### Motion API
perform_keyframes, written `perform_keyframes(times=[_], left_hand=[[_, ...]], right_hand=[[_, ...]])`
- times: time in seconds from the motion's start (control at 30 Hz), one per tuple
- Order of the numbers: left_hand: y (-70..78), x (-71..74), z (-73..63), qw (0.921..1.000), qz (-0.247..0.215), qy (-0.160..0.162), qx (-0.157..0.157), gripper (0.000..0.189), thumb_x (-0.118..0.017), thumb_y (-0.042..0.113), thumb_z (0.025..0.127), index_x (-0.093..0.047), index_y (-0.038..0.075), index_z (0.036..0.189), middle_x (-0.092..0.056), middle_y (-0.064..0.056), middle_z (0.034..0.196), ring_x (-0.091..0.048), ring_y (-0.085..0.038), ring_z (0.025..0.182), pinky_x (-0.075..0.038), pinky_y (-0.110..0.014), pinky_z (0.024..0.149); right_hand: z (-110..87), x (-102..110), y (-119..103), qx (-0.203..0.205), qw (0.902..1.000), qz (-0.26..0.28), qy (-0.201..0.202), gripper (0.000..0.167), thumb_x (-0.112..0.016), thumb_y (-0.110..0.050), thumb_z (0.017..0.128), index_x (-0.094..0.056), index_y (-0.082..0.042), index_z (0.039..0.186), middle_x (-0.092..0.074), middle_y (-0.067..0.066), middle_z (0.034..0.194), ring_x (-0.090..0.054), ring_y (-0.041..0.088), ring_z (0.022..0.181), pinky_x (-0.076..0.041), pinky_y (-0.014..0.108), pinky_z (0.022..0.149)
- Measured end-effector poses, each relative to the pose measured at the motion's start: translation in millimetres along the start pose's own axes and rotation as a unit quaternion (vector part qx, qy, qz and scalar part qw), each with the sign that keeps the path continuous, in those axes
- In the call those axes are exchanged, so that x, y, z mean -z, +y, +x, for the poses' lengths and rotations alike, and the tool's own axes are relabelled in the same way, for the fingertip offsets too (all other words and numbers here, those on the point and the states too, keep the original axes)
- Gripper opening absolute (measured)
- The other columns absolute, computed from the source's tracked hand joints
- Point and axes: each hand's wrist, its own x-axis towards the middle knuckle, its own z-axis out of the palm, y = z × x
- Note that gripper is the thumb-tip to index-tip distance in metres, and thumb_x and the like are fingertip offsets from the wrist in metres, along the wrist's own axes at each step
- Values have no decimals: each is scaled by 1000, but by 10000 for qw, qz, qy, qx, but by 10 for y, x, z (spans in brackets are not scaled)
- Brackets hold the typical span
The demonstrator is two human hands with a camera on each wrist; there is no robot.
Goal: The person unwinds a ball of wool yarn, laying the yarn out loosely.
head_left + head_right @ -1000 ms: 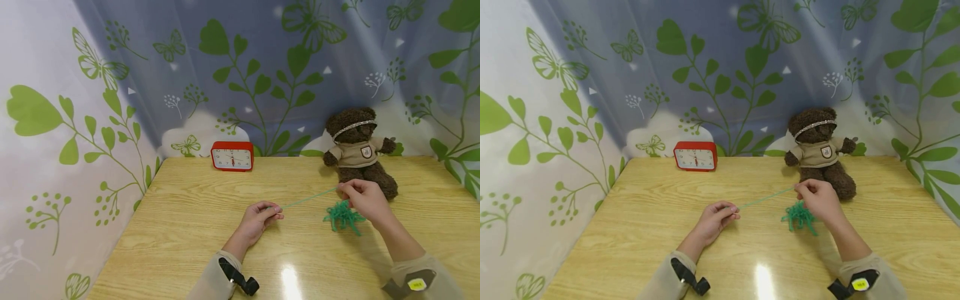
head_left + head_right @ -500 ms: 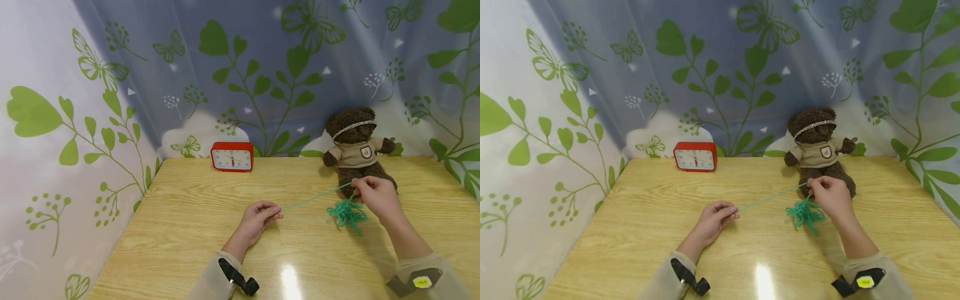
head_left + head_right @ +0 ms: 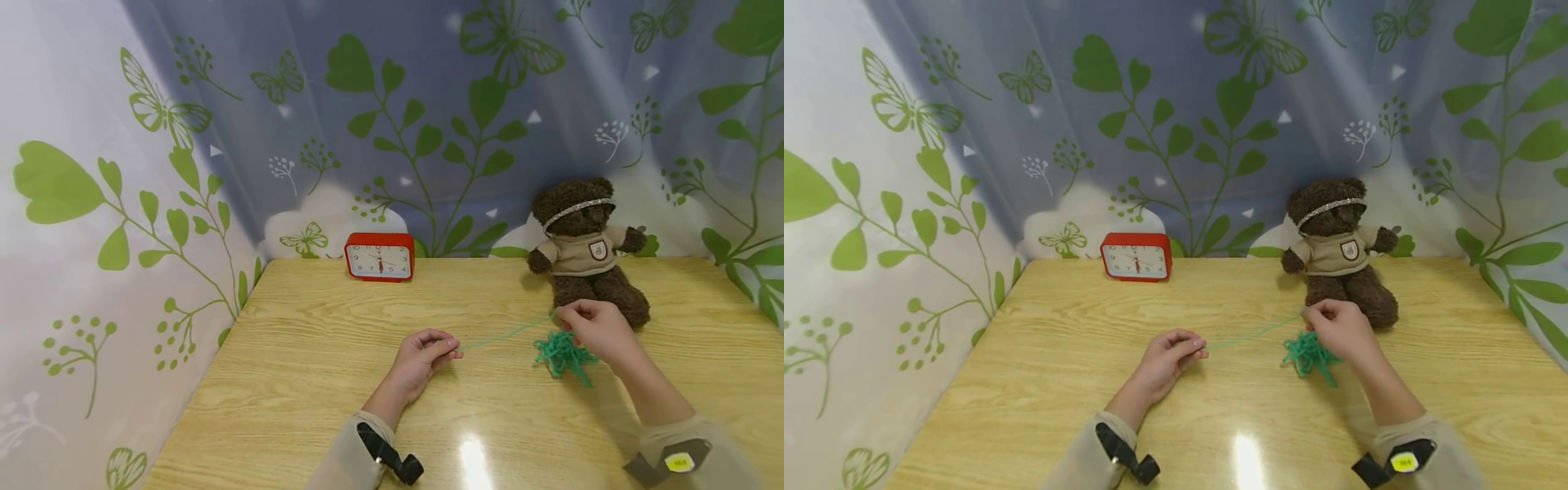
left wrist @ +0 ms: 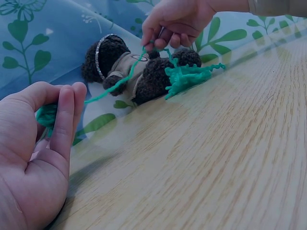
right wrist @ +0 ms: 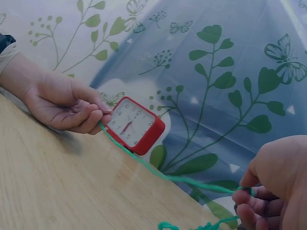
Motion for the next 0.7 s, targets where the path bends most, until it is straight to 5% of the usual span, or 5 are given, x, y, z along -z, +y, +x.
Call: perform_keyframes(times=[0.4,0.57,0.7], left_hand=[[-7,-1,0,9998,52,-169,-61,6,-63,-1,96,-66,1,100,-69,-4,92,-73,-12,82,-60,-19,82],[-11,6,-6,9993,100,-362,26,8,-62,-2,95,-67,4,99,-70,-4,93,-73,-12,84,-60,-19,84],[-13,-3,-10,9984,151,-539,58,10,-62,-2,96,-67,6,99,-70,-4,94,-73,-12,85,-60,-20,87]], right_hand=[[-15,-174,-46,312,9992,-40,-245,50,-49,-36,106,-58,6,132,-70,15,99,-58,22,63,-52,34,56],[-53,-305,-99,811,9926,364,-822,47,-54,-31,104,-55,2,137,-67,23,110,-56,21,61,-47,31,48],[-92,-498,-159,1074,9820,510,-1465,50,-58,-28,103,-51,2,142,-66,22,102,-50,15,55,-43,28,45]])
